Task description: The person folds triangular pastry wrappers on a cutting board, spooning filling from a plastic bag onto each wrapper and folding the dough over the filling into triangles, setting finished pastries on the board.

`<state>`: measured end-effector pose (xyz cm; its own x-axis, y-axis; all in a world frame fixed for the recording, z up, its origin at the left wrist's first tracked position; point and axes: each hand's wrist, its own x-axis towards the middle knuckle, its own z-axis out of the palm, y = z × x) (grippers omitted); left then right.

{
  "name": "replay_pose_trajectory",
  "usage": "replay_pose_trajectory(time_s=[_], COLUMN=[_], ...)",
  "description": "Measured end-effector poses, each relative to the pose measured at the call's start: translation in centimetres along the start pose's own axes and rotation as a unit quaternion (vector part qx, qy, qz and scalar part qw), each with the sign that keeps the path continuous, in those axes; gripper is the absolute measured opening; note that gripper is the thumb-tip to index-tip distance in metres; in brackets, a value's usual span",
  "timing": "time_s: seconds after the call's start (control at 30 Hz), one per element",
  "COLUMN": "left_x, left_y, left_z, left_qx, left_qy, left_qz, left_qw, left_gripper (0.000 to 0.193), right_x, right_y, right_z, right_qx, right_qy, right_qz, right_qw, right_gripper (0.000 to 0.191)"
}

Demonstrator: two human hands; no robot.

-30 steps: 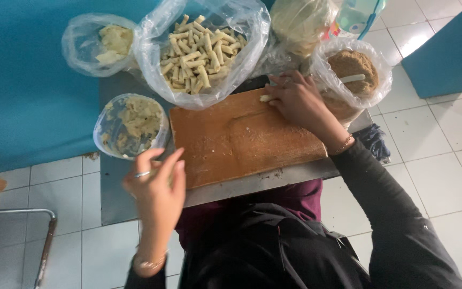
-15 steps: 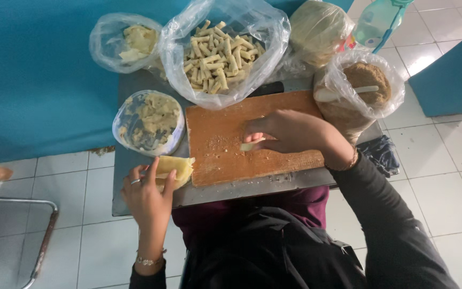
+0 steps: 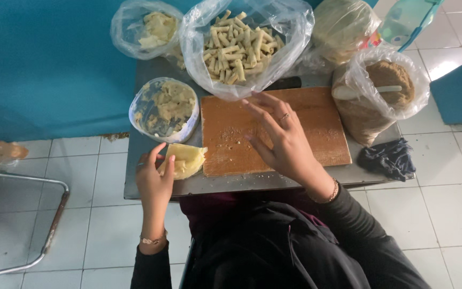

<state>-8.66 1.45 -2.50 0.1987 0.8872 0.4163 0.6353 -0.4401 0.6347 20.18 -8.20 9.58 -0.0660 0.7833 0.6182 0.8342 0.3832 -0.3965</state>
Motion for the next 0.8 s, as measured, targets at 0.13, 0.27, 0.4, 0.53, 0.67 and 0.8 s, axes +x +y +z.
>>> replay_pose_trajectory(time_s=[0.13,0.27,0.4,0.53,0.67,0.8], left_x=[0.0,-0.3,-0.4,-0.8,-0.7,0.0], left_y=[-1.0,-0.7,1.4,4.1,6.7,9.3], left_z=[0.2,-0.6,-1.4,-2.5,-1.5,2.5], left_qx=[-0.005,-0.042,-0.034,-0.097,-0.207,-0.408], left_qy=[-0.010,-0.011,0.058,0.032,-0.005,-0.072], left_qz=[0.034,-0.021,0.065,0.085,0.038,-0.002], left_qw=[0.999,0.999,0.996,0.991,0.978,0.910], left_gripper=[0.029,0.025,0.016,0.014,0.016,0.032], right_x=[-0.6,-0.8,-0.5,0.5,0.7,-0.6], right_y=[0.3,-0.1,-1.3,-2.1,-1.5,-0.4], right_z=[2.1,4.5,6.8,8.7,8.2,5.3], right_qx=[0.016,0.041,0.067,0.146,0.199,0.160], right_qy=[-0.005,-0.002,-0.037,-0.045,-0.037,-0.058], right_qz=[-0.002,-0.023,-0.051,-0.056,-0.033,0.023], right_qw=[1.000,0.999,0.996,0.987,0.979,0.985], right_gripper=[0.055,0.046,0.041,0.044,0.017,0.016])
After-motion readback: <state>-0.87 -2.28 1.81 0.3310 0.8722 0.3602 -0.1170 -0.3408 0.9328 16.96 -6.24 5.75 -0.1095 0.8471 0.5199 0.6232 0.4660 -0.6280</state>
